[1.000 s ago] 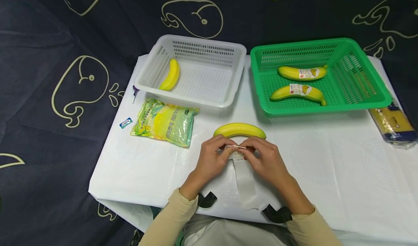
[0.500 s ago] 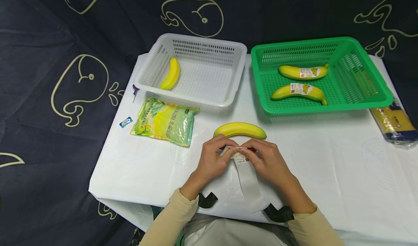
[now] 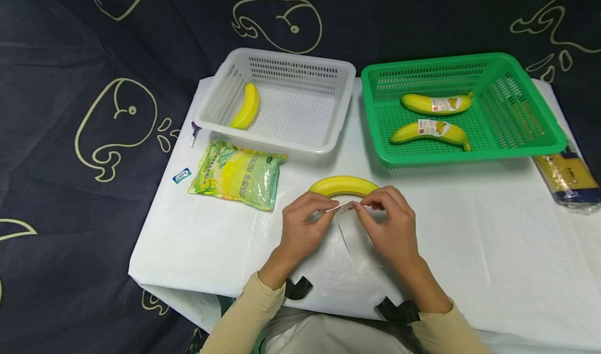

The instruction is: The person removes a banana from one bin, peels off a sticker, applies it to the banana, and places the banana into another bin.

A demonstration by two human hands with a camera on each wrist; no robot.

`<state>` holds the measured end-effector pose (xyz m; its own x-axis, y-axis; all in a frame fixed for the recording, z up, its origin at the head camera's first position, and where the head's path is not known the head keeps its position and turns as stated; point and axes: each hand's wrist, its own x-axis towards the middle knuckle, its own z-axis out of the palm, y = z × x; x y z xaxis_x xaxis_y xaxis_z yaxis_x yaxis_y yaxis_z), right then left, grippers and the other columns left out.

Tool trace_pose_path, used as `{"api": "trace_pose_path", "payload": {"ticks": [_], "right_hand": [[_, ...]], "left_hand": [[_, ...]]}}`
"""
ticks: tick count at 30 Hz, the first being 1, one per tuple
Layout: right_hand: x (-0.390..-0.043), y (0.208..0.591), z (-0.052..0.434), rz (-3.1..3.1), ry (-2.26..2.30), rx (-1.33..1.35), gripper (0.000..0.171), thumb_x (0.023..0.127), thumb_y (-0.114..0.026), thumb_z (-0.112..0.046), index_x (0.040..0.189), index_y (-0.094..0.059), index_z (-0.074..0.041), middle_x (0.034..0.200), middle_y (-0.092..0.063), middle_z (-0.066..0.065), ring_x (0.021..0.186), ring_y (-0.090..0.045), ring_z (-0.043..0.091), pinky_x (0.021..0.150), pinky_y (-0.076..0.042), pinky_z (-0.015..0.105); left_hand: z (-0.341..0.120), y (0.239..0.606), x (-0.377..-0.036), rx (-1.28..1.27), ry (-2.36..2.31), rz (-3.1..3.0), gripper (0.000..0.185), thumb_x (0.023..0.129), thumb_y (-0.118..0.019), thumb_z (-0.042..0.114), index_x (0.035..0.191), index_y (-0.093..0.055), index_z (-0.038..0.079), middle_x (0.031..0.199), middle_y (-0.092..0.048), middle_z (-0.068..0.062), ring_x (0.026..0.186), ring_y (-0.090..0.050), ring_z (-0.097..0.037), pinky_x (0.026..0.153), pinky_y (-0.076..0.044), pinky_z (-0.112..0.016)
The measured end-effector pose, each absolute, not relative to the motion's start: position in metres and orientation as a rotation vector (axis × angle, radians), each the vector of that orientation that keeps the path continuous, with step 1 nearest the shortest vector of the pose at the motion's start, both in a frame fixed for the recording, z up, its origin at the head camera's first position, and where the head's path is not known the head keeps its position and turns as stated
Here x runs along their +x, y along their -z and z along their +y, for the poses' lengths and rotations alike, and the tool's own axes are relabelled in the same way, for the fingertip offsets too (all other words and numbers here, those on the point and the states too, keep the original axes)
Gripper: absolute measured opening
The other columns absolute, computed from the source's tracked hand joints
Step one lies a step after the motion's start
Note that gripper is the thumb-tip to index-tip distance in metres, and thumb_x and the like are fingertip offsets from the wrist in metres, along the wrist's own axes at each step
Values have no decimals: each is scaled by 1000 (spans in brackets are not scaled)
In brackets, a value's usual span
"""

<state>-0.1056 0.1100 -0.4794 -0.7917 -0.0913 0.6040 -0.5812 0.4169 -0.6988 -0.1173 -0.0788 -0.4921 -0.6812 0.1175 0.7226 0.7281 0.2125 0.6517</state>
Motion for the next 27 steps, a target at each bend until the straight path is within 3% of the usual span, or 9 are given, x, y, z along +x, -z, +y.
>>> {"api": "trace_pose_path", "payload": {"ticks": [3, 7, 12, 18, 22, 27], "right_hand": [[-96, 462, 105, -2256, -1604, 518, 13, 79, -75, 3, 88, -70, -4, 78, -64, 1, 63, -57, 16, 58, -46, 20], [-89, 440, 98, -2369, -1989, 398, 7, 89, -66, 1, 95, -70, 2, 74, -65, 11, 60, -59, 25, 53, -49, 27], [-95, 455, 98, -2376, -2150, 274, 10, 89, -68, -6, 95, -71, 2, 69, -65, 15, 57, -59, 26, 51, -49, 33], [-98, 466, 97, -2292, -2370, 138, 17, 89, -69, -9, 95, -70, 7, 75, -62, 30, 58, -61, 23, 55, -54, 34], [-100, 468, 97, -2241, -2430, 113, 15, 89, -68, -4, 91, -68, 11, 70, -61, 26, 55, -60, 21, 52, -53, 34], [-102, 469, 98, -2195, -2476, 106, 14, 88, -65, 2, 89, -65, 15, 68, -60, 24, 54, -58, 17, 49, -52, 31]], "left_hand": [[-78, 489, -117, -763, 1405, -1911, 8, 80, -73, -1, 86, -76, 3, 87, -69, -5, 83, -66, -17, 76, -53, -30], [-76, 487, -116, -755, 1335, -1898, 8, 79, -73, -1, 85, -76, 3, 87, -68, -5, 83, -65, -18, 76, -53, -29], [-78, 487, -115, -774, 1213, -1932, 8, 82, -71, 0, 86, -77, 3, 88, -69, -4, 82, -63, -18, 74, -52, -27], [-79, 485, -115, -834, 1072, -1938, 14, 79, -67, -5, 83, -76, 4, 88, -69, -5, 81, -63, -17, 74, -52, -26], [-78, 484, -116, -866, 1048, -1939, 17, 75, -67, -8, 83, -77, 4, 87, -69, -4, 80, -63, -17, 75, -51, -26], [-78, 486, -118, -906, 1079, -1970, 16, 78, -67, -2, 89, -76, 4, 90, -68, -4, 84, -63, -17, 79, -51, -27]]}}
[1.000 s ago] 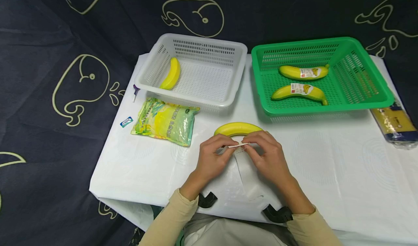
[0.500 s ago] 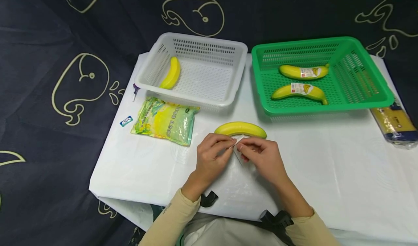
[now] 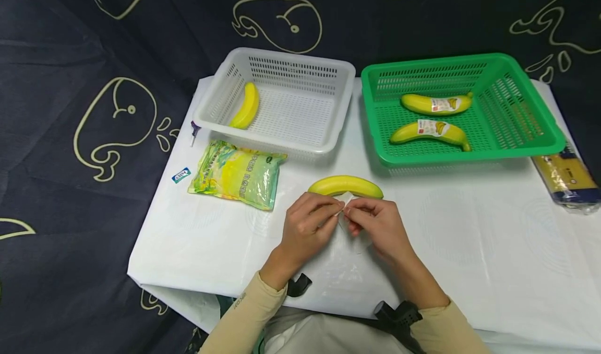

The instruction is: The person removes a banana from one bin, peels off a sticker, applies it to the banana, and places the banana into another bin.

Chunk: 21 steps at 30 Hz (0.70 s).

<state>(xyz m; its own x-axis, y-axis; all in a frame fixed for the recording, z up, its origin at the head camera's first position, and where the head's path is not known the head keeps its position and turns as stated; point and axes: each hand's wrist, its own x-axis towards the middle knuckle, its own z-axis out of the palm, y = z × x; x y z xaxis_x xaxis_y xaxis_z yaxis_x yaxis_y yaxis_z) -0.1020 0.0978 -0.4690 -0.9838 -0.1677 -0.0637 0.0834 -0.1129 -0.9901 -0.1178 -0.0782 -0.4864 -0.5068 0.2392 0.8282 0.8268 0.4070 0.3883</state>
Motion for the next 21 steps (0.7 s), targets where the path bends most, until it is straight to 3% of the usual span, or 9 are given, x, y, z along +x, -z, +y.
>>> {"api": "trace_pose_path", "payload": {"ticks": [10, 18, 21], "right_hand": [[-103, 473, 100, 1997, 2219, -137, 12, 89, -62, 2, 88, -65, 13, 74, -62, 26, 51, -51, 16, 47, -46, 27], [-101, 473, 102, 1992, 2155, -91, 10, 88, -63, 2, 88, -66, 10, 76, -60, 35, 56, -61, 21, 52, -54, 36], [-101, 472, 103, 1990, 2156, -67, 10, 88, -65, 0, 88, -67, 10, 74, -61, 33, 56, -61, 23, 53, -54, 39]], "left_hand": [[-82, 488, -115, -938, 1303, -2094, 18, 83, -72, 12, 98, -75, 4, 96, -71, -3, 91, -63, -14, 83, -49, -28], [-84, 487, -116, -964, 1362, -2108, 16, 84, -71, 10, 98, -76, 3, 100, -69, -3, 96, -62, -16, 88, -47, -29], [-84, 487, -116, -972, 1361, -2119, 17, 84, -70, 9, 100, -76, 3, 102, -68, -4, 96, -61, -16, 86, -47, -28]]}}
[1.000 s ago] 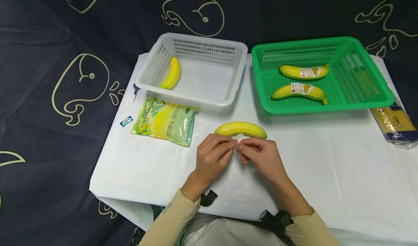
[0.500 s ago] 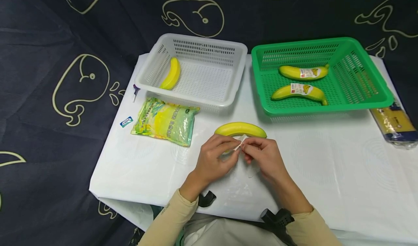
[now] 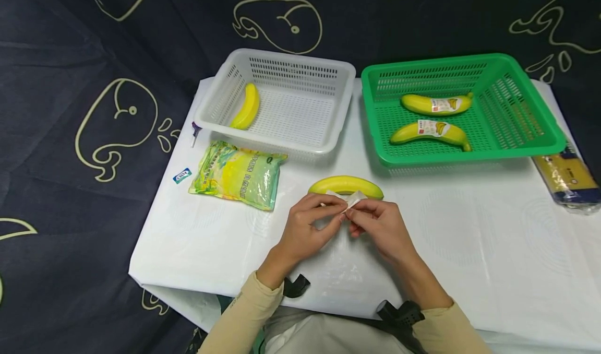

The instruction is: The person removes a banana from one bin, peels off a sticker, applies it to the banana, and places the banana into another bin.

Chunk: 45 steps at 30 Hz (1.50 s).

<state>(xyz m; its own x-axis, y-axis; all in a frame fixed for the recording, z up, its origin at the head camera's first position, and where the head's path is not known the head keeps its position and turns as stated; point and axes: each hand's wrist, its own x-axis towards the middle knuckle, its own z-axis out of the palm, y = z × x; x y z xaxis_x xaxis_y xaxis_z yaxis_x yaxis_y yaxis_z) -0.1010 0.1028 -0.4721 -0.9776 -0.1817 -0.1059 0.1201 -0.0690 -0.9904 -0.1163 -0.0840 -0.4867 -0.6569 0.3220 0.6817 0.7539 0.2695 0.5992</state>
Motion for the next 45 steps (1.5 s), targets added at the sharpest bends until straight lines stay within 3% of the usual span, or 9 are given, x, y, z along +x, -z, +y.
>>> {"api": "trace_pose_path", "payload": {"ticks": [15, 28, 45], "right_hand": [[-100, 477, 107, 1960, 2208, -144, 19, 90, -67, -6, 95, -68, 12, 84, -65, 31, 61, -65, 22, 54, -55, 38], [-100, 477, 105, 1972, 2199, -76, 18, 89, -67, -4, 94, -67, 14, 80, -67, 24, 59, -65, 21, 54, -55, 37], [-100, 481, 102, 1984, 2225, 52, 19, 88, -68, -3, 93, -66, 15, 75, -65, 24, 55, -63, 17, 51, -54, 33]], "left_hand": [[-85, 492, -116, -960, 1449, -2149, 22, 84, -69, 4, 106, -74, 2, 106, -68, -5, 102, -61, -18, 90, -47, -31], [-83, 490, -116, -960, 1287, -2186, 20, 86, -69, 8, 105, -75, 5, 105, -68, -3, 97, -60, -16, 78, -50, -30], [-81, 494, -116, -964, 1030, -2235, 20, 89, -66, 13, 106, -75, 8, 105, -67, 0, 94, -60, -15, 82, -48, -23]]}}
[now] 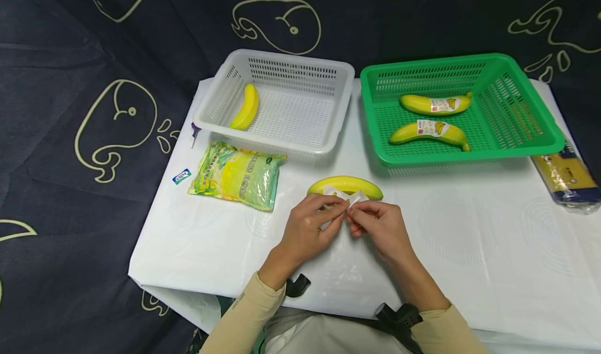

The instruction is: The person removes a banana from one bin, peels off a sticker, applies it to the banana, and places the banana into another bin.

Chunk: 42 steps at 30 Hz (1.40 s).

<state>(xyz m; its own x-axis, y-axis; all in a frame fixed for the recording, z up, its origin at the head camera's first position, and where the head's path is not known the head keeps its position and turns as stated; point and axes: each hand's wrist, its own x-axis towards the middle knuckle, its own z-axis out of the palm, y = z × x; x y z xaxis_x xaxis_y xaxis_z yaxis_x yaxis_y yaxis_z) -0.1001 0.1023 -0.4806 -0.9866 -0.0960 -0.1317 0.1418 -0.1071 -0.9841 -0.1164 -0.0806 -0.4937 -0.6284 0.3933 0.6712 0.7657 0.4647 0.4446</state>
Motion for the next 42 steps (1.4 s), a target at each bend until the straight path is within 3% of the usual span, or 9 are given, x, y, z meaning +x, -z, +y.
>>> {"api": "trace_pose_path", "payload": {"ticks": [6, 14, 22, 32, 42], "right_hand": [[-99, 481, 102, 2038, 2214, 75, 14, 87, -67, -1, 91, -66, 13, 76, -64, 26, 54, -61, 17, 49, -53, 31], [-99, 479, 102, 2138, 2204, 26, 14, 88, -69, -4, 91, -67, 10, 74, -62, 29, 50, -56, 19, 47, -49, 29], [-98, 480, 101, 2055, 2162, 63, 18, 89, -68, -6, 97, -66, 10, 78, -63, 32, 58, -64, 20, 55, -55, 35], [-98, 479, 100, 2016, 2232, 90, 17, 91, -64, -4, 95, -67, 12, 83, -66, 28, 61, -67, 23, 56, -56, 37], [-99, 480, 101, 2019, 2223, 160, 19, 88, -66, -1, 96, -65, 16, 73, -66, 22, 59, -66, 19, 55, -56, 33]], "left_hand": [[-79, 495, -115, -943, 1169, -2242, 19, 88, -68, 12, 104, -74, 5, 102, -69, -1, 96, -62, -14, 88, -48, -28], [-76, 494, -111, -832, 1331, -2303, 11, 90, -69, 16, 97, -74, 10, 88, -71, 6, 81, -62, -2, 72, -48, -20], [-76, 496, -112, -869, 1147, -2231, 15, 87, -70, 11, 100, -75, 5, 100, -72, -2, 97, -66, -11, 86, -50, -26], [-80, 491, -113, -1000, 803, -2161, 18, 87, -67, 9, 102, -74, 2, 107, -70, -6, 97, -66, -17, 88, -49, -28], [-81, 490, -114, -1047, 658, -2192, 18, 89, -66, 12, 103, -74, 5, 110, -69, -4, 95, -66, -15, 87, -49, -29]]}}
